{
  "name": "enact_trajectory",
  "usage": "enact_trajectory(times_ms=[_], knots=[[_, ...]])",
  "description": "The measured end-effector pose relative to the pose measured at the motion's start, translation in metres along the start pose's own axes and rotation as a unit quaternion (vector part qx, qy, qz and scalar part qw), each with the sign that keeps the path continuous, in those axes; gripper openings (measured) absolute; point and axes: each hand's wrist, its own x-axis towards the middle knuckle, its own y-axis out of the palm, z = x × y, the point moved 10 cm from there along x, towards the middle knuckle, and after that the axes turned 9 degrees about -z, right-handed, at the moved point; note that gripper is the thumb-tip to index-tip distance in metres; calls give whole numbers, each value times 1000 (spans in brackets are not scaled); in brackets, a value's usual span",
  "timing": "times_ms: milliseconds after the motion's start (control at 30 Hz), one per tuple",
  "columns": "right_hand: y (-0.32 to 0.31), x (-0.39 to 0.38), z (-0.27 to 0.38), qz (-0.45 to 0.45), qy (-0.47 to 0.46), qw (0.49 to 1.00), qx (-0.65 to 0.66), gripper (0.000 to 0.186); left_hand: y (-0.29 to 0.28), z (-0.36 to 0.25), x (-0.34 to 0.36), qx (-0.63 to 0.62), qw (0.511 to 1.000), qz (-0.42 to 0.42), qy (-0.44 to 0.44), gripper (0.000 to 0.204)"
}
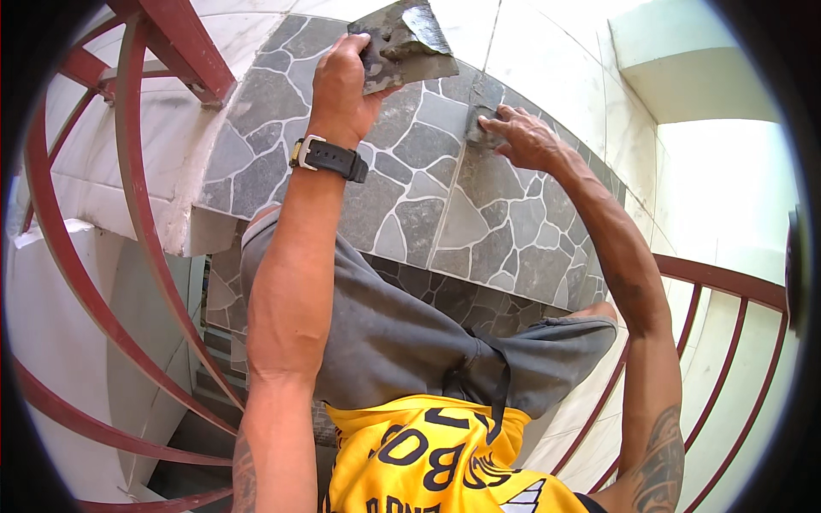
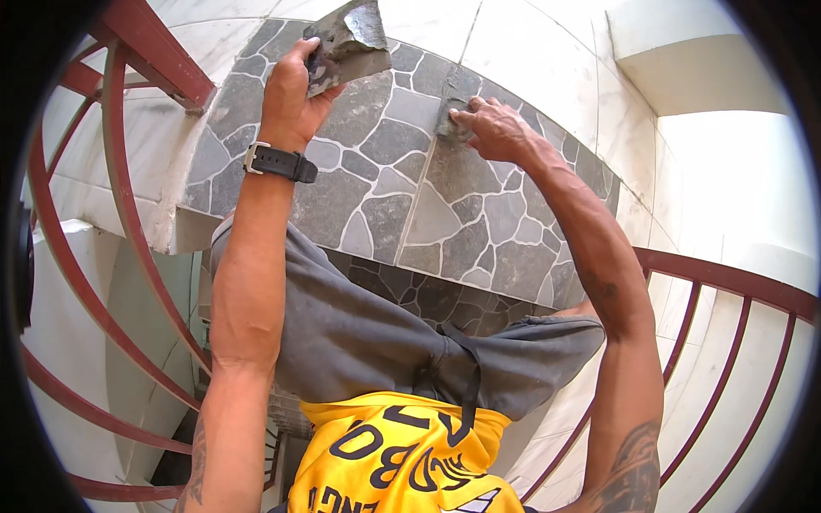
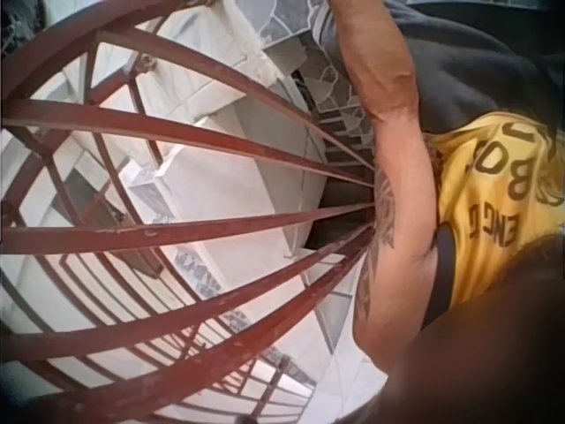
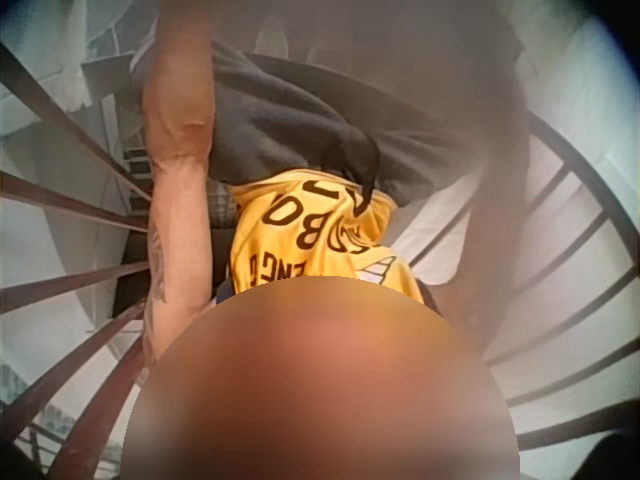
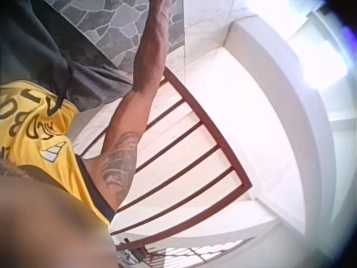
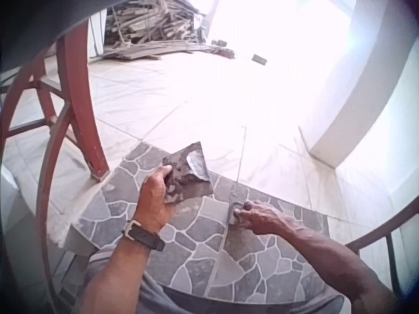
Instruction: The person is applying grey grout or sealant to the gaps between stone-patterned tiles on a set of indoor stairs using a putty knife.
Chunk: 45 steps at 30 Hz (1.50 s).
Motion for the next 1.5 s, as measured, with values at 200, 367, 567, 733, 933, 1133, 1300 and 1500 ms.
enact_trajectory(times_ms=[200, 367, 567, 733, 933, 1133, 1300, 1500], knots=[[19, -4, 12, 161, 43, 985, 44, 55, -6, 3, -12, -149, 972, -79, -164, 22], [9, -7, 15, 192, 13, 979, -61, 56, -17, -11, -11, -182, 965, -105, -157, 16], [-7, -23, 52, -7, -44, 999, 16, 47, -13, -15, -13, -184, 960, -126, -172, 16], [6, -24, 35, 236, 24, 971, -30, 60, -18, -18, -13, -202, 960, -103, -166, 15], [12, -50, 62, 87, 0, 996, 7, 50, -9, -10, -11, -168, 969, -91, -155, 24], [-5, -38, 72, 171, 3, 985, -2, 49, -14, -12, -11, -162, 972, -86, -145, 21], [1, -56, 81, 96, -8, 995, -1, 48, -8, -8, -13, -154, 971, -106, -149, 18], [-22, -51, 80, 140, 27, 989, 42, 49, -10, -16, -15, -156, 973, -84, -149, 20]])
